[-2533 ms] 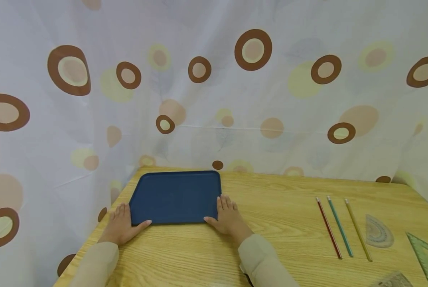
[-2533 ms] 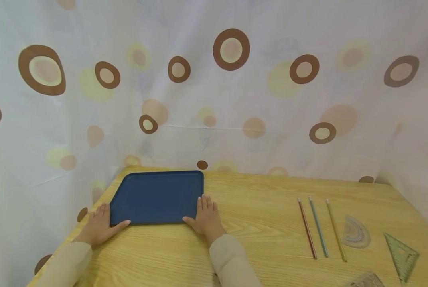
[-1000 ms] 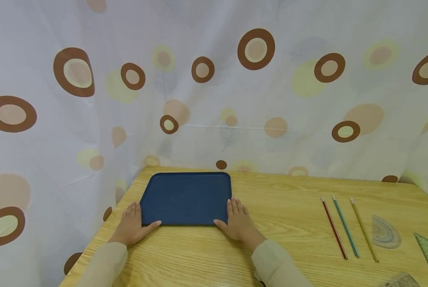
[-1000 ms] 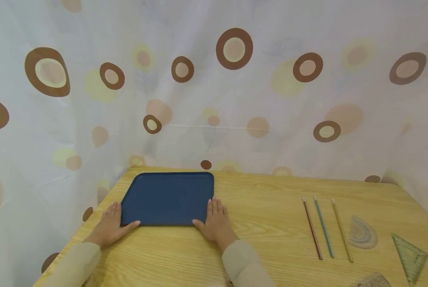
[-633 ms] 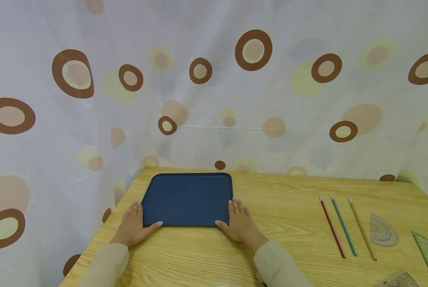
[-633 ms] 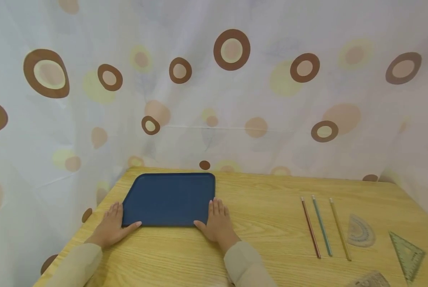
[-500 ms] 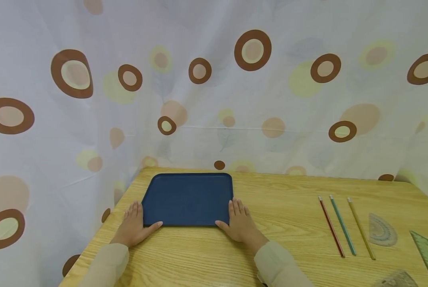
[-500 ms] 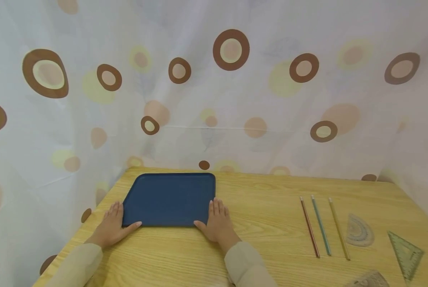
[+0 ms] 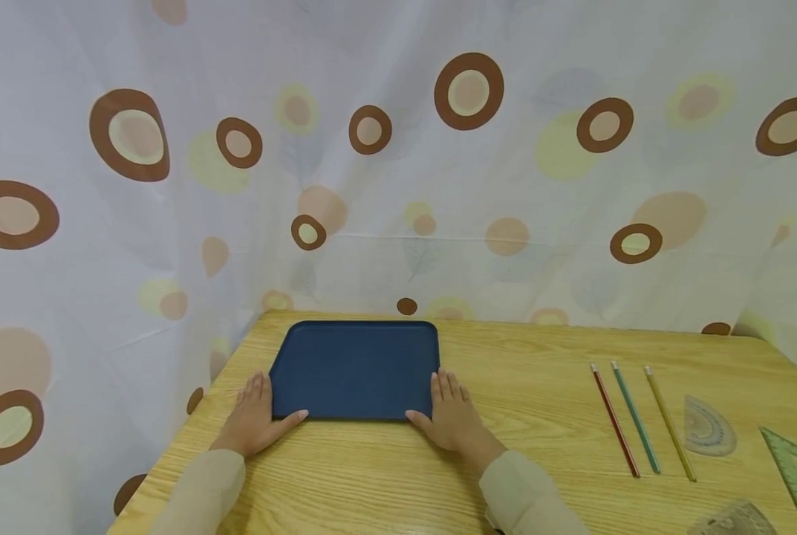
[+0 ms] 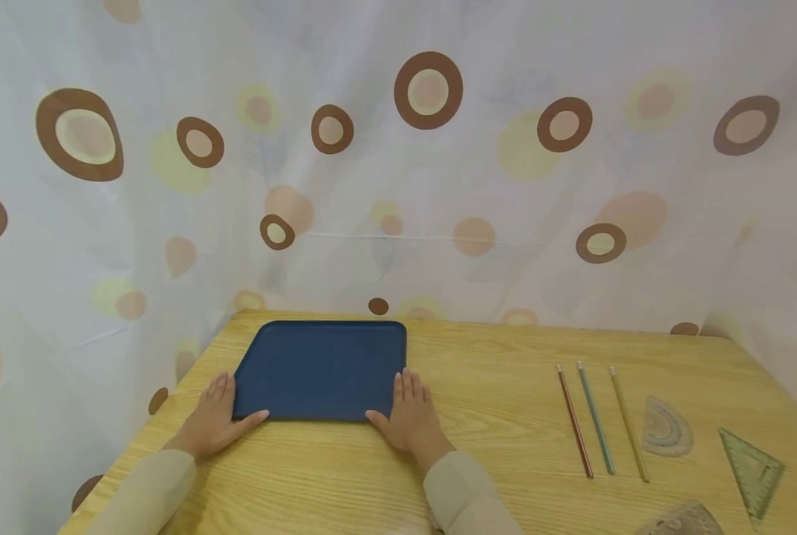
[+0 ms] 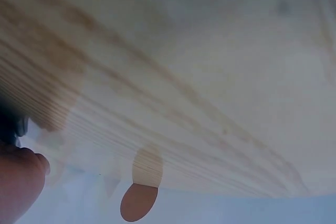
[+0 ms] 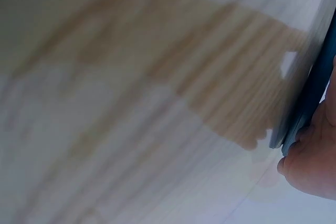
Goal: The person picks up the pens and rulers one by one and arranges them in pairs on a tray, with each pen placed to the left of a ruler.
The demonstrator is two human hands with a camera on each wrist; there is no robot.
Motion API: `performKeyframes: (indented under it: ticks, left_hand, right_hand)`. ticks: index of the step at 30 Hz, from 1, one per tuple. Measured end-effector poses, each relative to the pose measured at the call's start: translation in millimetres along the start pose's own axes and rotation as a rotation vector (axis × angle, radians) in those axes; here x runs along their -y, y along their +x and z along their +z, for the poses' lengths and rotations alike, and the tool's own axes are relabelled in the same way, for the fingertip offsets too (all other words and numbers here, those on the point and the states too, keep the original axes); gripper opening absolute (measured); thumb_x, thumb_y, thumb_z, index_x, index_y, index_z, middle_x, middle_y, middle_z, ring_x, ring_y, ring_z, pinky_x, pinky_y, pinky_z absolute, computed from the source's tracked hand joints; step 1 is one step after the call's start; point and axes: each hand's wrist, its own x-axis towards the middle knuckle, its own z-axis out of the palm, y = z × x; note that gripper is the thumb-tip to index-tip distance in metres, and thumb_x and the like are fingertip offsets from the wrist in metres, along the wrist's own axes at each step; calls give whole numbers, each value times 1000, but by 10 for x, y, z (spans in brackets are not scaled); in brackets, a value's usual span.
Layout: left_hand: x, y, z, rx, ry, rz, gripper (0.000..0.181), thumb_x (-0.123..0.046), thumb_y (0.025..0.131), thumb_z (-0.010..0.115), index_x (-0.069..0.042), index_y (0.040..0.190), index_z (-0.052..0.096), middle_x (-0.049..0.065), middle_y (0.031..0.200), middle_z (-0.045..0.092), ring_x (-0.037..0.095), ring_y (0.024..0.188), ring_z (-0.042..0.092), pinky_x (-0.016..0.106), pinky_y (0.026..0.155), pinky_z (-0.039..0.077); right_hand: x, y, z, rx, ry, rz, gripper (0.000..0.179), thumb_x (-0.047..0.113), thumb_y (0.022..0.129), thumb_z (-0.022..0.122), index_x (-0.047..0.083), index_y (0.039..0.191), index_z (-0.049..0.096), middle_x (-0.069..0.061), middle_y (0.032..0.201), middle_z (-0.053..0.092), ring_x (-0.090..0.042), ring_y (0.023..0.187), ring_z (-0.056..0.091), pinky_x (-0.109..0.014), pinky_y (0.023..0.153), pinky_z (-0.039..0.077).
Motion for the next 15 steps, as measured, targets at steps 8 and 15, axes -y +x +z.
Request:
performKeyframes:
  ticks: [8,15]
  left_hand:
    - [-67,17,17,14,-14,8,106,-65,85,48,17,141,10,37,148,4,50,138,3,62,111,7]
    - [-124,13,1,22,-15,7,106,-64,85,48,17,141,9,37,148,4,49,139,2,62,111,6]
  right_hand:
    - [-44,-46,-11,-9,-1,-8,80,48,95,43,-12,142,19,-28,152,14,-41,142,12,-52,115,14]
    - [-76,-82,-37,-2,4,-2,80,48,95,41,-12,143,18,-28,152,13,-41,142,11,-53,115,14]
